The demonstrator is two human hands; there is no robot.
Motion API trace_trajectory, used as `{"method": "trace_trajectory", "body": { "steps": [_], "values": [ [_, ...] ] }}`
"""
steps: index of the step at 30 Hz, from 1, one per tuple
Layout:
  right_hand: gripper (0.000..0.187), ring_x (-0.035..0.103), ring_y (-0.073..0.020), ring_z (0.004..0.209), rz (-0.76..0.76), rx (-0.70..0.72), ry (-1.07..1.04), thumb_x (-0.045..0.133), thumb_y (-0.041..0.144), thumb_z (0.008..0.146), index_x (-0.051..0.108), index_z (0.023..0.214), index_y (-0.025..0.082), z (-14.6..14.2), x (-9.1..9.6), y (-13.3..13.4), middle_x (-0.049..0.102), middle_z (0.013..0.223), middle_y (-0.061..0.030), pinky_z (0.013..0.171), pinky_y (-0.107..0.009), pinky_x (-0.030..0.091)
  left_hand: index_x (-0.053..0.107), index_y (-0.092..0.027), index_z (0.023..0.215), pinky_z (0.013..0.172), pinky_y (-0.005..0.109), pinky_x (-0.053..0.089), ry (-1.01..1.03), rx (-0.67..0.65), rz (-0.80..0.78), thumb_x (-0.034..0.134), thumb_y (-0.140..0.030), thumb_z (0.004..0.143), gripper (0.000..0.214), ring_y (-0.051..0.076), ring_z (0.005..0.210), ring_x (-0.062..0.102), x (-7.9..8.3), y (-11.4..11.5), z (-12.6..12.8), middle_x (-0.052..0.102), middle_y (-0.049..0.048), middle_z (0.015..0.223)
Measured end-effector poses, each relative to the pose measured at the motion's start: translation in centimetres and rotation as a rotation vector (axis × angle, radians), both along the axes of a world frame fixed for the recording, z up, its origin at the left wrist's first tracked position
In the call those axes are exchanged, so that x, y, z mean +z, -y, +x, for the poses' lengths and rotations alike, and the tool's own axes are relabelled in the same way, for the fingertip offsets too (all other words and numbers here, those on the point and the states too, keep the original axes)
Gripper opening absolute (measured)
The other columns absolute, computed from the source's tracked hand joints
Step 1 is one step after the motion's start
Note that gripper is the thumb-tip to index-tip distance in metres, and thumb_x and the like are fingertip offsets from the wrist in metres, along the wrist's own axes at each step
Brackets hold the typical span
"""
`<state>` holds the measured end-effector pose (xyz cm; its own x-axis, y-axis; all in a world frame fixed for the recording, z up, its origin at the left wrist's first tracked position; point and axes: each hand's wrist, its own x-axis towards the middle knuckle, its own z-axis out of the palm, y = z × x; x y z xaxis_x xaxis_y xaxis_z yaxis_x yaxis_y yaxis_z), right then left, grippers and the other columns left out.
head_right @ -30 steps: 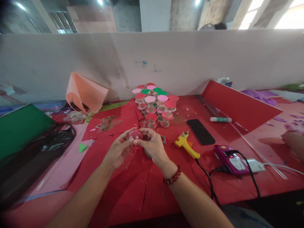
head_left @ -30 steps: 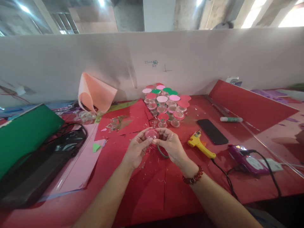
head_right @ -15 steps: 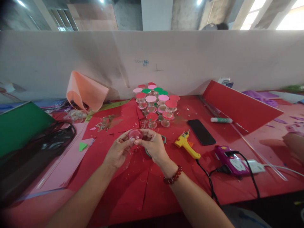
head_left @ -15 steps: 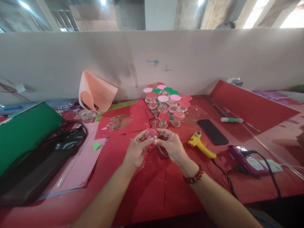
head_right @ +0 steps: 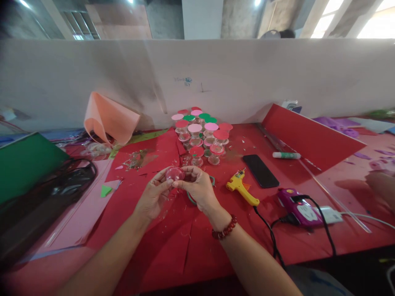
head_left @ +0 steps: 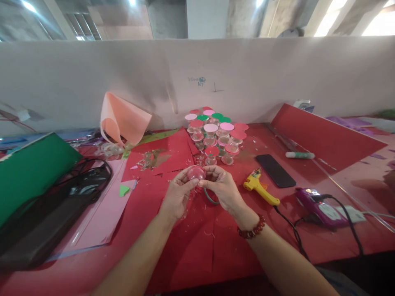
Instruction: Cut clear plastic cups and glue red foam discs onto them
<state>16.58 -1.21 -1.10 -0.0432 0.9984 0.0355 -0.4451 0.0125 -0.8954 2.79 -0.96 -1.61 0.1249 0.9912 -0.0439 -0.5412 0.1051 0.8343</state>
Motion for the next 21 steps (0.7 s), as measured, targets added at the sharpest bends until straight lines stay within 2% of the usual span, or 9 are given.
{"method": "trace_trajectory", "body": {
  "steps": [5,13,21],
  "values": [
    [0.043,0.062,-0.0114,0.072,-0.011,0.031,0.03,0.088,0.021,0.05,0.066,0.087,0.02,0.1,0.0,0.0,0.069,0.08,0.0011,0.069,-0.025,0.052,0.069,-0.022,0.111,0.083,0.022,0.048,-0.051,-0.1,0.008,0.079,-0.016,0.067,0.046,0.012,0.089,0.064,0.4,-0.2,-0.8,0.072,0.0032,0.104],
    [0.052,0.065,-0.0175,0.092,0.06,0.162,0.029,0.085,0.022,0.058,0.068,0.107,0.022,0.0,-0.4,0.0,0.072,0.103,-0.0033,0.088,-0.034,0.051,0.071,-0.02,0.102,0.08,0.021,0.049,-0.057,-0.156,0.023,0.081,-0.013,0.062,0.042,0.013,0.087,0.064,0.6,-0.3,-1.5,0.072,0.004,0.099],
    [0.045,0.066,-0.0147,0.078,0.037,0.132,0.032,0.087,0.018,0.054,0.072,0.097,0.021,0.0,-0.6,0.0,0.074,0.089,-0.0019,0.077,-0.029,0.053,0.073,-0.02,0.096,0.078,0.023,0.05,-0.064,-0.084,0.013,0.084,-0.015,0.055,0.043,0.014,0.084,0.064,0.1,-0.3,-1.3,0.073,0.005,0.096]
  ]
}}
